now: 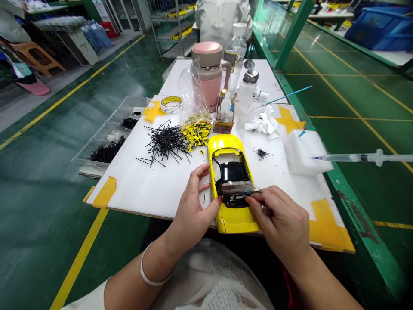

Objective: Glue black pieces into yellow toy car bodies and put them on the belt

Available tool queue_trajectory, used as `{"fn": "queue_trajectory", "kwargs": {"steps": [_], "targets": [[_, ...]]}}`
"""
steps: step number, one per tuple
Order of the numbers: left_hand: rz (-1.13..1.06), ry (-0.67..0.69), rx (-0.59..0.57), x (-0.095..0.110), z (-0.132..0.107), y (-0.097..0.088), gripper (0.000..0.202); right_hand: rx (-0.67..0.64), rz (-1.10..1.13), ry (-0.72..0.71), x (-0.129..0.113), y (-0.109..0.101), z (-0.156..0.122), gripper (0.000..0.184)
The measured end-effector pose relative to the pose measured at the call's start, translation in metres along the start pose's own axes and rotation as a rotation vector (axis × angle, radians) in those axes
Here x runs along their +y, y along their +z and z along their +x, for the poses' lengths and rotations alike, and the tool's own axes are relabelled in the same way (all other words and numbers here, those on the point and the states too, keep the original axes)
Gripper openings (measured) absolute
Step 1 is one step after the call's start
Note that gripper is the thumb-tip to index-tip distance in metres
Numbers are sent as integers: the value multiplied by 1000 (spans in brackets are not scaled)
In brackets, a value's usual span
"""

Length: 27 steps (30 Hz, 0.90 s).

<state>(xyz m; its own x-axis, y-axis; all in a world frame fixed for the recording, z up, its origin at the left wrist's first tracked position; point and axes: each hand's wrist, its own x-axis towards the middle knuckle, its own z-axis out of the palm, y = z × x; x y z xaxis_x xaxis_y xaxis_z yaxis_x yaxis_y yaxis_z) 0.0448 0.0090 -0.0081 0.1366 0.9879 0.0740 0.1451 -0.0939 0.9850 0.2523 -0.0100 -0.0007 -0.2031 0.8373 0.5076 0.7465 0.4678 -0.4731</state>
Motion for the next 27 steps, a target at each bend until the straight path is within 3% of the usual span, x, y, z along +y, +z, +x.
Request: {"fn": "queue_trajectory", "kwargs": {"steps": [9,27], "targets": [[8,-5,0,0,0,-1,64,68,36,5,-2,0,1,13],[88,21,13,1,2,2,67,-20,41,-59,6,-2,1,8]]}}
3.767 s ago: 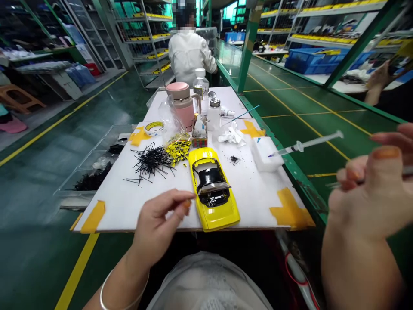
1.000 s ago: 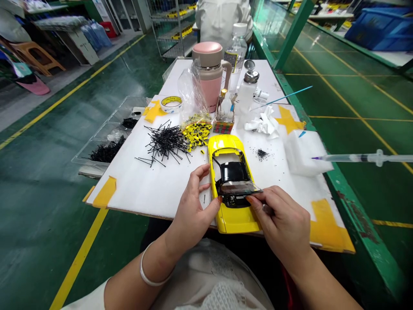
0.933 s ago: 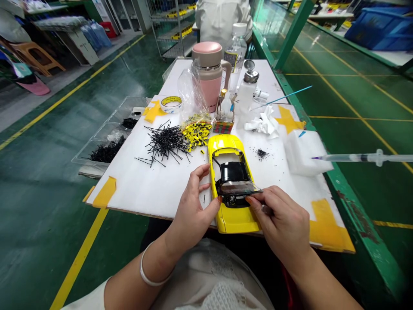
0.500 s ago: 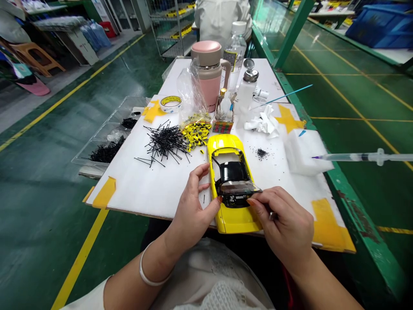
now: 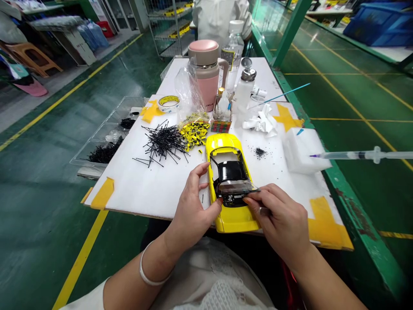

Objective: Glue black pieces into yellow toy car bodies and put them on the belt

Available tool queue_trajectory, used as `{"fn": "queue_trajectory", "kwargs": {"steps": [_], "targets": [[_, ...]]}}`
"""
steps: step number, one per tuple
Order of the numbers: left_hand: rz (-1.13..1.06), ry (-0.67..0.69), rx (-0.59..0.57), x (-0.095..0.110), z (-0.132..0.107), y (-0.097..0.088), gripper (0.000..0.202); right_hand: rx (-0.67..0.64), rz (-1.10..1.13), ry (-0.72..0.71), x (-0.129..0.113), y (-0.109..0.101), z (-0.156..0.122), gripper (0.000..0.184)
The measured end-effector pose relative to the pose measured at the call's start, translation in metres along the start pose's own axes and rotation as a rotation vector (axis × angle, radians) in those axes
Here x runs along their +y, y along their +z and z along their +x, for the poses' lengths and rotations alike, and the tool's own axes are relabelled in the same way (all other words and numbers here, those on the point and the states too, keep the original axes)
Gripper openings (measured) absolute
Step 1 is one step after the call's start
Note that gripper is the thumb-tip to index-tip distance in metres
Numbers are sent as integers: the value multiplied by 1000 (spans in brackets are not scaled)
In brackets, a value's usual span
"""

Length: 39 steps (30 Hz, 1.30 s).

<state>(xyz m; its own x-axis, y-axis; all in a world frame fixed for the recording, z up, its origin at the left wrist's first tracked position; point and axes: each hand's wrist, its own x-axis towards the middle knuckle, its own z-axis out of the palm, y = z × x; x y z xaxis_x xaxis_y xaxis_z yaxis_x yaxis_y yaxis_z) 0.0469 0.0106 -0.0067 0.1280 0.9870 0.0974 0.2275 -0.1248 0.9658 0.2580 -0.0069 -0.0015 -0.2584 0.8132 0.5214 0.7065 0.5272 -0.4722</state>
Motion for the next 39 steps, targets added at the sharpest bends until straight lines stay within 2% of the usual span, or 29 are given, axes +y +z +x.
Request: {"fn": "queue_trajectory", "kwargs": {"steps": [5,12,18,23,29,35,39], "targets": [[10,-6,5,1,2,1,66,3,49,16,1,1,1,10],[-13,-26,4,1,2,1,65,-25,-91,-69,0,1,0,10],[42,-37,20,5,3,3,70,-33,-104,-60,1,1,-1,13],[99,-53,21,10,8,5,77,6,6,-3,5,0,-5,7],[96,-53,10,10,8,4,77,122,-1,24,13,-14,-12,16],[91,-39,24,6,6,5,76,-49,-9,-111,14,-15,-16,17],[91,-28,15,5,5,5,77,-93,-64,-134,18,-14,-14,17]]}}
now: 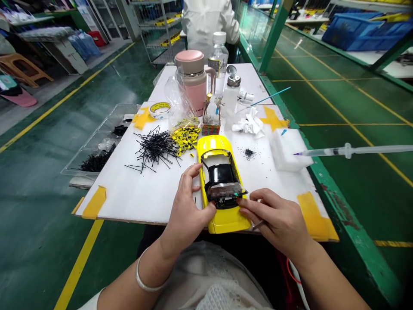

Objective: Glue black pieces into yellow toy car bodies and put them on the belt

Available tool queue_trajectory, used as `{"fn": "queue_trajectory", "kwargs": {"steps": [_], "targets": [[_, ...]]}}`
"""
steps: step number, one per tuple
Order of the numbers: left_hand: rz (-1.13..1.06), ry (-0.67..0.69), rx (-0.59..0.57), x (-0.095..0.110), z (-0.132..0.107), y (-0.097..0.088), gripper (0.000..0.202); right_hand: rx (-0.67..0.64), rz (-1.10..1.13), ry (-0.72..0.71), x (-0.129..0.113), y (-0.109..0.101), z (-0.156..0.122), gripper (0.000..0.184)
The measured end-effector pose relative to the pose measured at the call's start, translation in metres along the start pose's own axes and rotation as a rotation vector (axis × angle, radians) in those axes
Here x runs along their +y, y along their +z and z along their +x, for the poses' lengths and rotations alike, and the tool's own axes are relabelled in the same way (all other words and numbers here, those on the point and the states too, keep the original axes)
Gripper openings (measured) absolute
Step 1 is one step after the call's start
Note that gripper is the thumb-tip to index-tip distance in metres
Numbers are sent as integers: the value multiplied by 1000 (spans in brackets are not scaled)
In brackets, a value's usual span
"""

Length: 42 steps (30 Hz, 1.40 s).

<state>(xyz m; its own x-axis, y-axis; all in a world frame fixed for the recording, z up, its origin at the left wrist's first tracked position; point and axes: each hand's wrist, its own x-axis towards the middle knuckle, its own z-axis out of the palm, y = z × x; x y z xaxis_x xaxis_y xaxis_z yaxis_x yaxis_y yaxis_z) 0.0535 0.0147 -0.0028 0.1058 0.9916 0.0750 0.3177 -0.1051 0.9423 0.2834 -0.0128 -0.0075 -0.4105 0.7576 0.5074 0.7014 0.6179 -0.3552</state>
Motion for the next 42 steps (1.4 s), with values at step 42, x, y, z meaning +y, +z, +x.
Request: {"fn": "queue_trajectory", "kwargs": {"steps": [42], "targets": [[-318,2,103,-13,-6,2,41,298,199,623,63,-6,45,10]]}}
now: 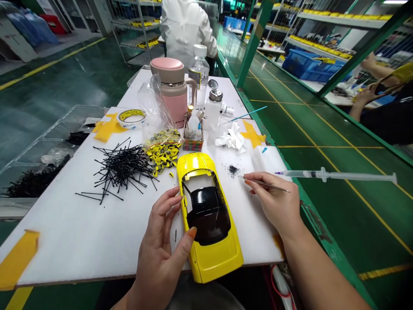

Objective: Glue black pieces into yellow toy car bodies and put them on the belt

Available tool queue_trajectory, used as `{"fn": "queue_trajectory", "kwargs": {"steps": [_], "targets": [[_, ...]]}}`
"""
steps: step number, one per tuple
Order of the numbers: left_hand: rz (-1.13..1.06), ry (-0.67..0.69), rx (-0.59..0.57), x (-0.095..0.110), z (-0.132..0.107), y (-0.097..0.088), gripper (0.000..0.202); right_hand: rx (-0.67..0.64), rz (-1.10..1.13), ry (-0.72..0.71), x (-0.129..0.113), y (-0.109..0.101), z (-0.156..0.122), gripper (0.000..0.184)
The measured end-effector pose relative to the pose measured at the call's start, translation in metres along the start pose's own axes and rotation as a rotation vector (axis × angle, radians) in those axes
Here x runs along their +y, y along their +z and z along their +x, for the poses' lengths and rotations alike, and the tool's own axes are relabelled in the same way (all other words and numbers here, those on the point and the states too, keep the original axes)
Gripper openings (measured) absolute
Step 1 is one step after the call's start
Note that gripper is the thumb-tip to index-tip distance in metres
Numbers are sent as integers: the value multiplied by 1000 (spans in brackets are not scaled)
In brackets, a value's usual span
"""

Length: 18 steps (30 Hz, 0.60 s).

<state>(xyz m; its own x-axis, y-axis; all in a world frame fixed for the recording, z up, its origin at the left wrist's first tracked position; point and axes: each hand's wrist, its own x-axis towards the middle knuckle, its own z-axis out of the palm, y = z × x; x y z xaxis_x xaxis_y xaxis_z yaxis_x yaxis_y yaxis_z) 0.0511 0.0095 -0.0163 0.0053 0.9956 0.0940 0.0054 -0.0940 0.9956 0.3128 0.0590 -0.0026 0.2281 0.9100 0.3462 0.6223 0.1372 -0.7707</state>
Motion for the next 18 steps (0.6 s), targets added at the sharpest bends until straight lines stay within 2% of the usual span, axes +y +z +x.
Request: {"fn": "queue_trajectory", "kwargs": {"steps": [18], "targets": [[-8,-5,2,0,0,-1,41,-1,-64,-71,4,1,0,10]]}}
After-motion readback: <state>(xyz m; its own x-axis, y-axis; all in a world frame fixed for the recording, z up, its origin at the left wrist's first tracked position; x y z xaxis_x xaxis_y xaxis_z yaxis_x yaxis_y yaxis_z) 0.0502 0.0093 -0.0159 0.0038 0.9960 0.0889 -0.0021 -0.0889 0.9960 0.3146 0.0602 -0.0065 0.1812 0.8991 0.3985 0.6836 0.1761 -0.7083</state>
